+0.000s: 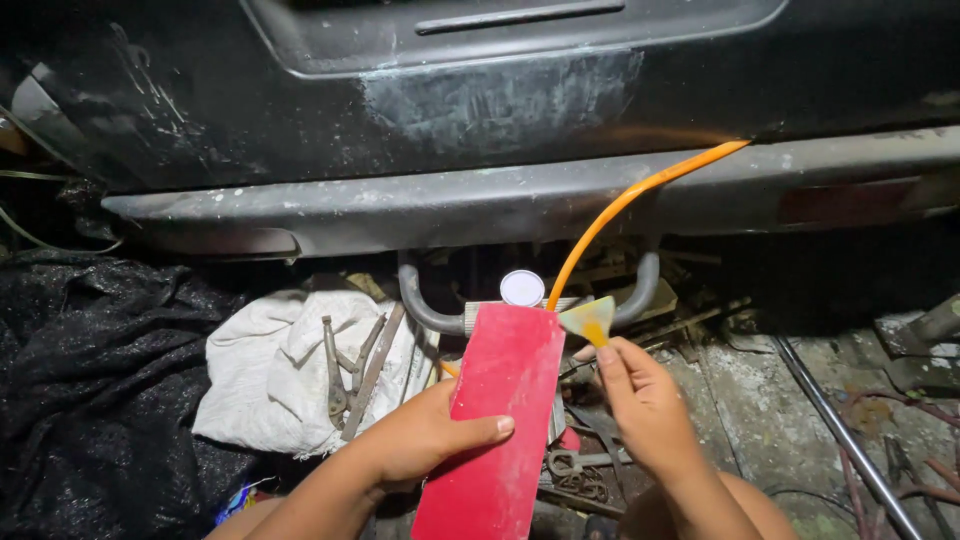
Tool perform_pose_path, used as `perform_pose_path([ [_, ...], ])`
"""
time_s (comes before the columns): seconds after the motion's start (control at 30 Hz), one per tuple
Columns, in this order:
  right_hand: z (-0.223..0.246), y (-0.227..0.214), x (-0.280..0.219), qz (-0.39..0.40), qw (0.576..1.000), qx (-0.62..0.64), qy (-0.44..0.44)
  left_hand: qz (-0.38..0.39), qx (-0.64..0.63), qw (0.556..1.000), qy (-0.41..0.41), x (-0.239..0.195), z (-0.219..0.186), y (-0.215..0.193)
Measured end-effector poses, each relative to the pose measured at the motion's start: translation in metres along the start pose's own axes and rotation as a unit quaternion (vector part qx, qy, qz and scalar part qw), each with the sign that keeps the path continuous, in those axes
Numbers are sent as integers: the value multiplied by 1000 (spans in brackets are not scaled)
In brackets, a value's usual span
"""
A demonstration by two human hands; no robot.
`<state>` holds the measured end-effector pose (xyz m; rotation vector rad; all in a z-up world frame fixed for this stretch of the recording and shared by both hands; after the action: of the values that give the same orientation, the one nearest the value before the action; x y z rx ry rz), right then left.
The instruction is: The person scrapes a red rectangular object with a yellow scraper, removing white residue. They then use the scraper to clean a section of the black car bumper above them.
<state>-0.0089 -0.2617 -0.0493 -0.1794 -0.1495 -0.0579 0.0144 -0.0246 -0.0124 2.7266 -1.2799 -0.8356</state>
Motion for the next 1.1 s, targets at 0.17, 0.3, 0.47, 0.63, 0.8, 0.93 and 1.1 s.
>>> perform_pose_path([
  [0.17, 11, 5, -8, 31, 994, -105, 18, -3, -59, 998, 16, 0, 4, 2],
  [0.3, 11, 22, -18, 218, 970, -95, 49, -28, -70, 994, 82, 6, 7, -6],
  [0.47, 6, 19, -19, 272, 956, -102, 31, -48, -75, 993, 74, 1, 2, 0],
  [0.63, -7, 12, -13, 247, 958, -131, 58, -35, -79, 992, 89, 1, 0, 2],
  [0.8, 1, 15, -9, 295, 931, -182, 110, -47, -35, 998, 35, -1, 1, -2],
  [0.93, 6, 18, -6, 333, 913, -206, 113, -57, 24, 998, 1, -1, -3, -2],
  [1.1, 3, 23, -4, 345, 910, -198, 121, -65, 12, 997, 27, 8, 5, -9],
])
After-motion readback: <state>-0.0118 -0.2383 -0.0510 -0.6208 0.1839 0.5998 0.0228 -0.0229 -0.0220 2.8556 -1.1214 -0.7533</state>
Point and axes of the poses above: each hand's wrist, its own x-axis towards the middle knuckle, its own y-axis out of the palm, z = x × y, the point moved 4 cm from there along x, towards the middle knuckle, and after that the axes turned 10 degrees about z, right-handed, at the moved point
